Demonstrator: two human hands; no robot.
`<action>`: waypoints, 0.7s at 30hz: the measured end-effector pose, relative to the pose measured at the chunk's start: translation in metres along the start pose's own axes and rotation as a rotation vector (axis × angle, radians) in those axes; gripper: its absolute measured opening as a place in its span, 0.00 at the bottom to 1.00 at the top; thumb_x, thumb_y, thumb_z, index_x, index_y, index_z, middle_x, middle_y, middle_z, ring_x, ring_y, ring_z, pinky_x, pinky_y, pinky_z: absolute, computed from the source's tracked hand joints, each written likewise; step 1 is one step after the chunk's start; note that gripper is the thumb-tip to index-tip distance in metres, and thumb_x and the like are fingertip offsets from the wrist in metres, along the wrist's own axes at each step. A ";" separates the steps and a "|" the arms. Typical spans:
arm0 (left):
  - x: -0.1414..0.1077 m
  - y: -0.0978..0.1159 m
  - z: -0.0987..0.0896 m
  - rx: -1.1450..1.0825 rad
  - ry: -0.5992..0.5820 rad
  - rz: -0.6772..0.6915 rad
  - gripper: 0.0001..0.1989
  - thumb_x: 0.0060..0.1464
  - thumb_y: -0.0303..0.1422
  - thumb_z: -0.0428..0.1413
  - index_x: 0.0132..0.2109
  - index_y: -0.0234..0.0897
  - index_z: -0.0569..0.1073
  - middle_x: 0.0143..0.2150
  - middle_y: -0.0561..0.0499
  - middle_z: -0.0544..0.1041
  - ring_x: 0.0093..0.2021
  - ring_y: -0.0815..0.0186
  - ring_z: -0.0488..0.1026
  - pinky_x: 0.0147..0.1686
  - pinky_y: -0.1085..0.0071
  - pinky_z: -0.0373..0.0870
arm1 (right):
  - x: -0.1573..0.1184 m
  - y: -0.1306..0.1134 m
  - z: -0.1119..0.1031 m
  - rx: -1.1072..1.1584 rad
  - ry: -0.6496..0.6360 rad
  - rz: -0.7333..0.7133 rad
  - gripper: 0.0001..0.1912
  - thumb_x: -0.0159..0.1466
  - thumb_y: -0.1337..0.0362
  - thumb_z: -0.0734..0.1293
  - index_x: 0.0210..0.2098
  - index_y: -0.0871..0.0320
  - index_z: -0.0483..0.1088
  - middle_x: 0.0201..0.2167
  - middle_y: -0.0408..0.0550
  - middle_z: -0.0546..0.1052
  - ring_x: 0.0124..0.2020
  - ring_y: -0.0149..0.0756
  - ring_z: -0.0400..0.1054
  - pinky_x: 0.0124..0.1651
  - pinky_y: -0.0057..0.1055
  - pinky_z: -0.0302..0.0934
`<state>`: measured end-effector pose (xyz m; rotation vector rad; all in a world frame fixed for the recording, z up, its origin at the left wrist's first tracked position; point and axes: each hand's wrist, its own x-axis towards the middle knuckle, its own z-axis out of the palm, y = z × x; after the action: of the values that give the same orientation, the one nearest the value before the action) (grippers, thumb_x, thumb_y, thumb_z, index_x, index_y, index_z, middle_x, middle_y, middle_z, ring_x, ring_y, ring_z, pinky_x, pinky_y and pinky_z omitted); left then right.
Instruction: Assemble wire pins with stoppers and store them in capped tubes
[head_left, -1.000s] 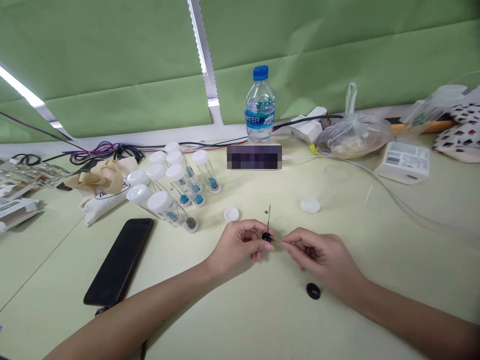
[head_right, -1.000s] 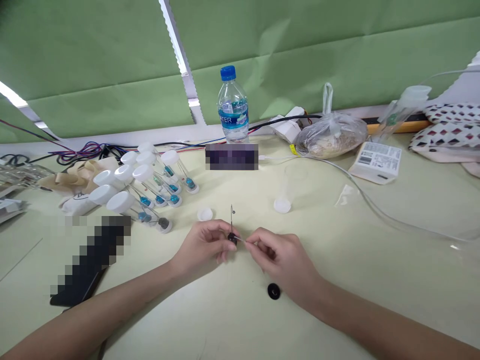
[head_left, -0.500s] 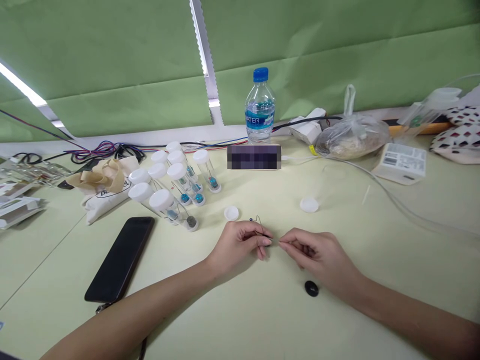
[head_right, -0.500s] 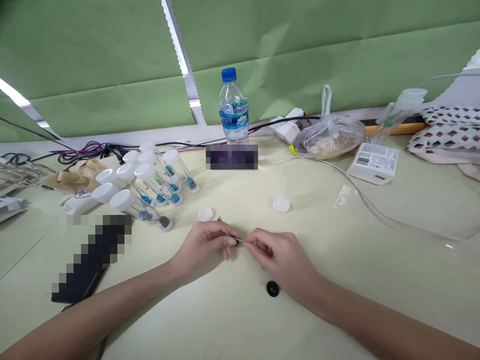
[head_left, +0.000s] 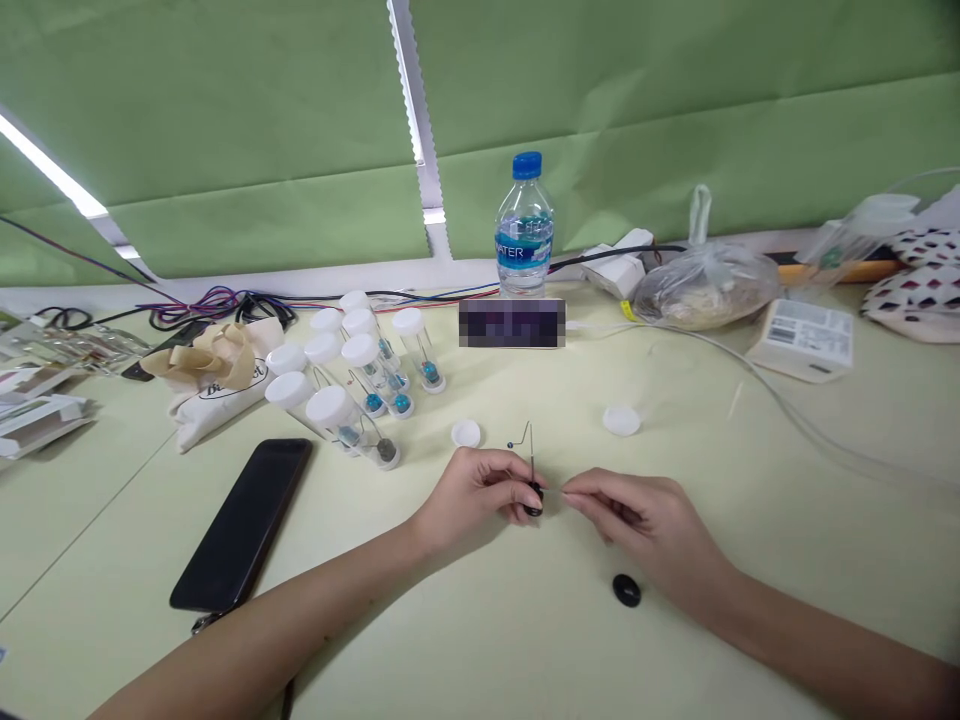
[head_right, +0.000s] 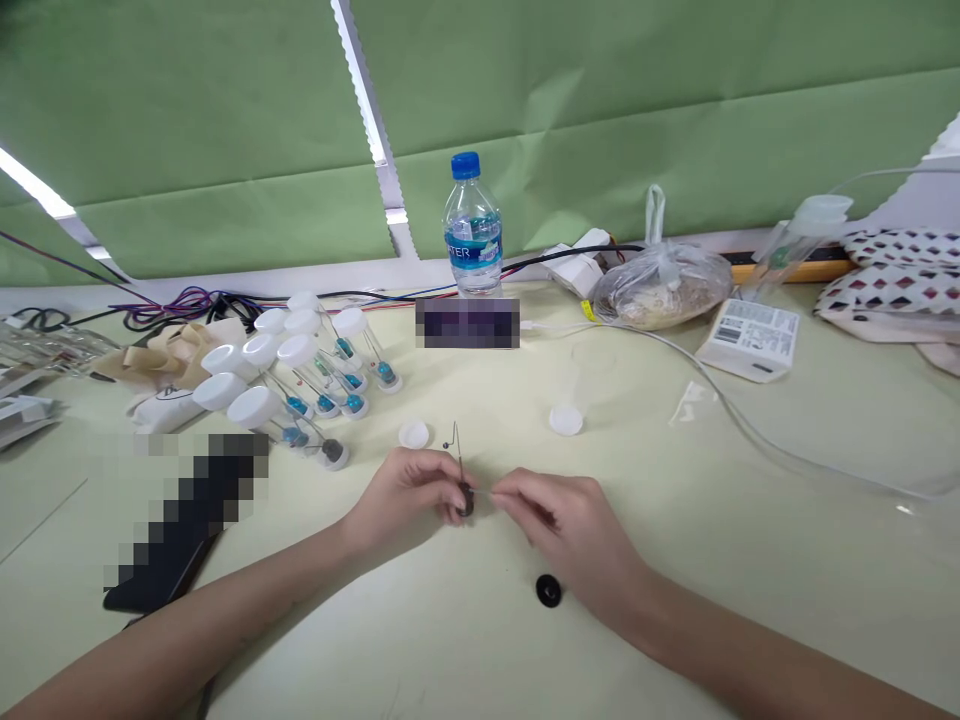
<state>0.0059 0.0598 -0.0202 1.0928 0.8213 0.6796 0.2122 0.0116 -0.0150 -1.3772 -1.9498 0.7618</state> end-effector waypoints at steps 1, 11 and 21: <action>0.000 0.001 0.000 -0.039 -0.010 -0.008 0.05 0.45 0.28 0.64 0.31 0.30 0.78 0.25 0.50 0.77 0.24 0.70 0.75 0.29 0.73 0.72 | 0.000 0.000 0.000 -0.008 0.017 -0.024 0.12 0.67 0.60 0.62 0.30 0.56 0.73 0.15 0.37 0.62 0.17 0.26 0.52 0.21 0.25 0.48; 0.002 0.006 -0.004 -0.109 -0.105 -0.083 0.09 0.44 0.31 0.66 0.32 0.29 0.77 0.27 0.49 0.78 0.27 0.62 0.79 0.32 0.67 0.77 | -0.004 0.003 0.002 -0.150 0.194 -0.356 0.10 0.68 0.68 0.61 0.34 0.56 0.73 0.23 0.42 0.76 0.21 0.27 0.66 0.25 0.25 0.59; 0.005 0.007 -0.009 -0.134 -0.217 -0.114 0.13 0.44 0.34 0.66 0.34 0.28 0.77 0.26 0.47 0.78 0.28 0.61 0.79 0.33 0.65 0.76 | -0.007 0.006 0.004 -0.378 0.249 -0.475 0.10 0.67 0.71 0.61 0.33 0.55 0.71 0.16 0.37 0.68 0.17 0.27 0.60 0.24 0.27 0.52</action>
<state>0.0004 0.0706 -0.0173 0.9718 0.6367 0.5031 0.2151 0.0062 -0.0234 -1.0717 -2.1607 -0.0019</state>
